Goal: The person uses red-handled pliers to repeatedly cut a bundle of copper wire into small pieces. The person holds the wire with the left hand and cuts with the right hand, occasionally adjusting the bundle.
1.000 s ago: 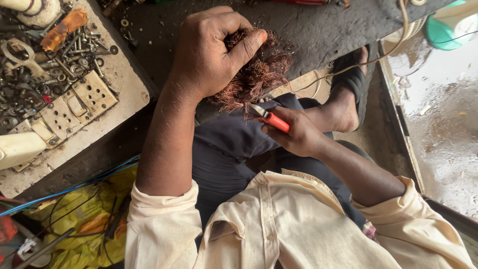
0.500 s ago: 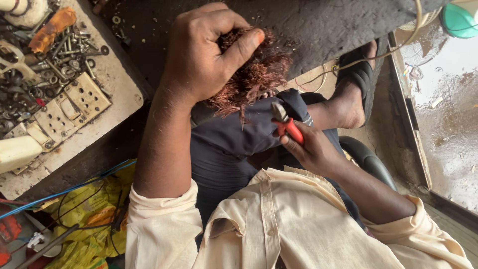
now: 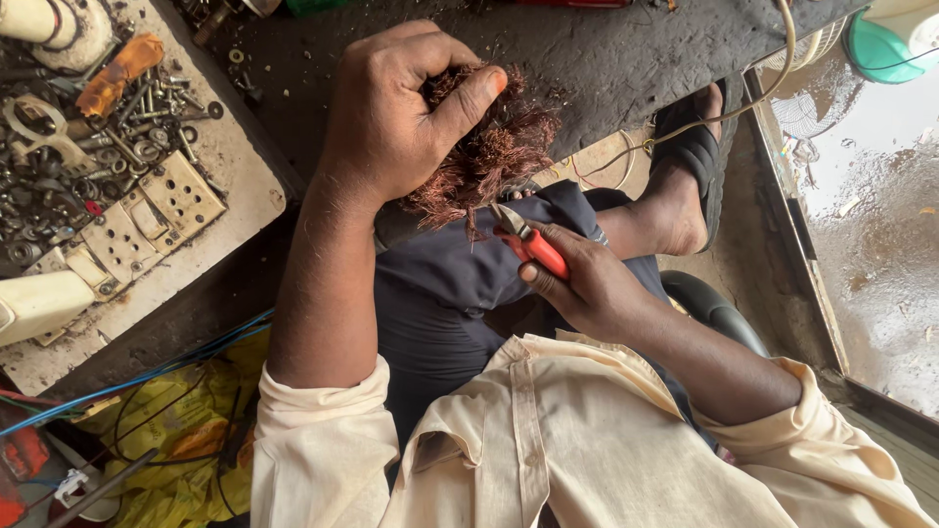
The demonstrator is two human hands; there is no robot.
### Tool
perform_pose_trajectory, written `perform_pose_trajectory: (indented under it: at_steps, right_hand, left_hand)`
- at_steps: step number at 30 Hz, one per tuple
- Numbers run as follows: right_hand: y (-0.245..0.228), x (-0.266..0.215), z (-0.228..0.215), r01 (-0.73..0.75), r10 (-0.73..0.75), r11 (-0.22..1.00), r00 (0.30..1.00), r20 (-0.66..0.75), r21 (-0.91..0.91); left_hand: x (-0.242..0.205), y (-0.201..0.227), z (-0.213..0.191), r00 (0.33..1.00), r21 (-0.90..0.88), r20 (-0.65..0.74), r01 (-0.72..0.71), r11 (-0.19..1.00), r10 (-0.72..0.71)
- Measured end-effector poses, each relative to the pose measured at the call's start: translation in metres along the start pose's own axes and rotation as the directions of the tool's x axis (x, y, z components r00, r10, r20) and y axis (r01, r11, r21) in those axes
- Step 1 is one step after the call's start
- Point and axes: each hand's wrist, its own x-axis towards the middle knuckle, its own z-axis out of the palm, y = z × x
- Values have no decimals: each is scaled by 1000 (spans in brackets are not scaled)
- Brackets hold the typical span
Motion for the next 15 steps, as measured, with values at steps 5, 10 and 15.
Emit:
perform_pose_trajectory:
  at_steps: [5,10,15]
  right_hand:
    - [1,5,-2,25,-26,998,1000,-8,-56]
    - [0,11,-5,77,-78,994,997,-7,-80]
    - [-3,8,-8,-41,44,991,999,24,-130]
  left_hand:
    - [-1,0,0,1000,16,-12,-7,1000,8]
    - [0,2,0,1000,17,-18,-9,1000,9]
    - [0,1,0,1000,-2,-13,7,1000,-7]
